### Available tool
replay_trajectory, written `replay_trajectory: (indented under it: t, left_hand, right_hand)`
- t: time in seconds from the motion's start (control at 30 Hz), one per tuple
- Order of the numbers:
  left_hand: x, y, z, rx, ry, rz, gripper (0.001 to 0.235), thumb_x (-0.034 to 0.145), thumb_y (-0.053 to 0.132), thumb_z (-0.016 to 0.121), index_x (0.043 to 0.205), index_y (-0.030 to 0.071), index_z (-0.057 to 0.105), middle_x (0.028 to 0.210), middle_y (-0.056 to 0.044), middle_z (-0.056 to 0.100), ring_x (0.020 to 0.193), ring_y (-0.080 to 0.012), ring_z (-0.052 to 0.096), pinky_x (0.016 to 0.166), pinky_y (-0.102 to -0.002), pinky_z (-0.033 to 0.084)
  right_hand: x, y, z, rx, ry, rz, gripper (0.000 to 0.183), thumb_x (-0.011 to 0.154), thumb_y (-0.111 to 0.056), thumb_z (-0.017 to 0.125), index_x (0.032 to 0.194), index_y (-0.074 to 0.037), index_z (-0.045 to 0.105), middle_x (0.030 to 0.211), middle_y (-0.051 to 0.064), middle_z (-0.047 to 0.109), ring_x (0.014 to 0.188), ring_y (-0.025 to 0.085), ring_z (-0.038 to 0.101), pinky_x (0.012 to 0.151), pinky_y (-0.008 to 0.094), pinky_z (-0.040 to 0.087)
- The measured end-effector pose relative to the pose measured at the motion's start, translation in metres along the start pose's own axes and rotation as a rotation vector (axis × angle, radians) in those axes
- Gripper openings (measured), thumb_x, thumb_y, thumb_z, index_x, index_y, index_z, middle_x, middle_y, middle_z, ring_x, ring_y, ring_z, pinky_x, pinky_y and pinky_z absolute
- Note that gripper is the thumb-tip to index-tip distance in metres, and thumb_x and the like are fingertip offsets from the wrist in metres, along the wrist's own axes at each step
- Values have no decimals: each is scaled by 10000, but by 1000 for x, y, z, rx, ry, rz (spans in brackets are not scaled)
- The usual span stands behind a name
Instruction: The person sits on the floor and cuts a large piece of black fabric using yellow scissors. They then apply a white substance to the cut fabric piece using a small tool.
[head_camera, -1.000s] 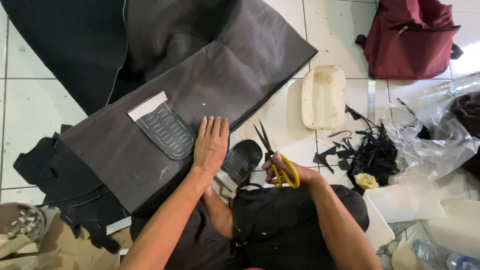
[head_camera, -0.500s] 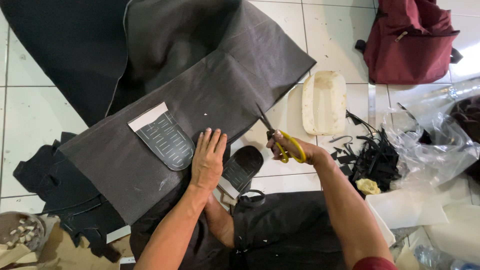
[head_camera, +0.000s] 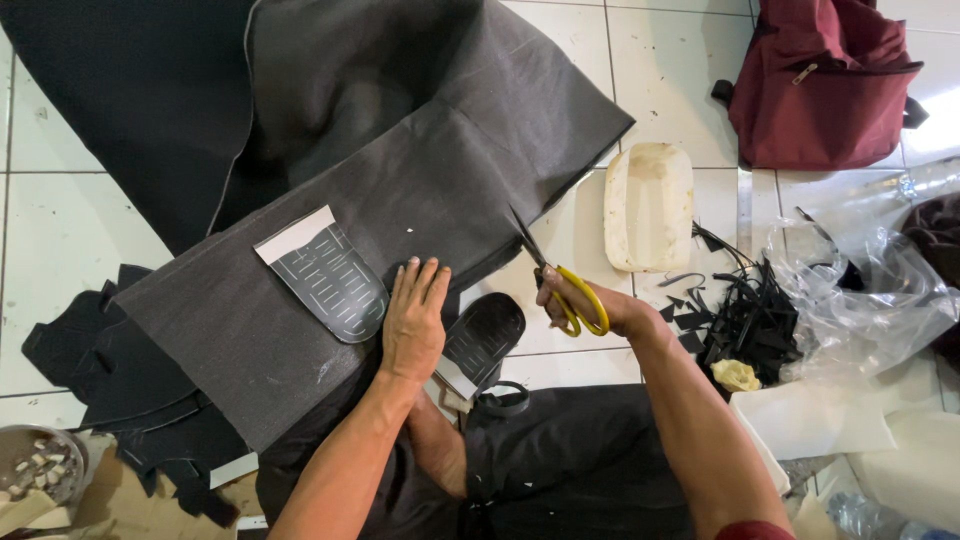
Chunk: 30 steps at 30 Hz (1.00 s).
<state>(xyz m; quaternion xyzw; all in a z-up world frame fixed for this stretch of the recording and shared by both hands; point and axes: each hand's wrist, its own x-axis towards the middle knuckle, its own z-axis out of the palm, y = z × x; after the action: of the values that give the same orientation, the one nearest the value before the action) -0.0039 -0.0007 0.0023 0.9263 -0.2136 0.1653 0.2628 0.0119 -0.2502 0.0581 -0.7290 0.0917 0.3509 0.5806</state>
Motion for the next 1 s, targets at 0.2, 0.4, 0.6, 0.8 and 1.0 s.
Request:
replay_trajectory:
  t: [0.2, 0.4, 0.6, 0.8, 1.0]
  left_hand:
    - [1, 3, -2, -29, 35, 4, 297, 904, 13, 413, 1156, 29, 569, 1161, -176, 588, 1119, -389, 537, 959, -493, 431]
    - [0, 1, 0, -54, 45, -16, 292, 908, 21, 416, 1163, 34, 557, 1155, -173, 583, 1115, -396, 535, 958, -497, 426]
    - [-4, -2, 1, -67, 36, -32, 277, 911, 46, 423, 1152, 48, 559, 1162, -162, 580, 1127, -393, 527, 972, -486, 419]
    - [-4, 3, -3, -117, 23, -21, 279, 920, 62, 405, 1159, 43, 547, 1166, -173, 572, 1130, -408, 516, 974, -499, 407]
    - [-6, 1, 2, -126, 40, -54, 280, 928, 72, 396, 1159, 46, 551, 1173, -164, 570, 1149, -400, 508, 995, -487, 390]
  right_hand:
    - [26, -3, -7, 3, -10, -13, 572, 939, -495, 360, 837, 16, 595, 634, 123, 562, 599, 209, 570, 589, 301, 477]
    - [26, -30, -9, -58, 66, -28, 501, 920, -470, 450, 738, -20, 574, 548, 66, 472, 494, 187, 512, 533, 295, 468]
    - [24, -48, -7, -54, 70, -12, 513, 907, -440, 490, 607, -27, 533, 472, 69, 419, 398, 182, 482, 445, 298, 461]
    - [43, -56, -9, -98, 80, 23, 544, 892, -551, 470, 736, -40, 568, 652, 117, 540, 637, 242, 579, 638, 349, 510]
    - [37, -78, -4, -176, 168, 42, 509, 872, -512, 553, 688, -38, 565, 544, 125, 495, 509, 207, 552, 484, 291, 476]
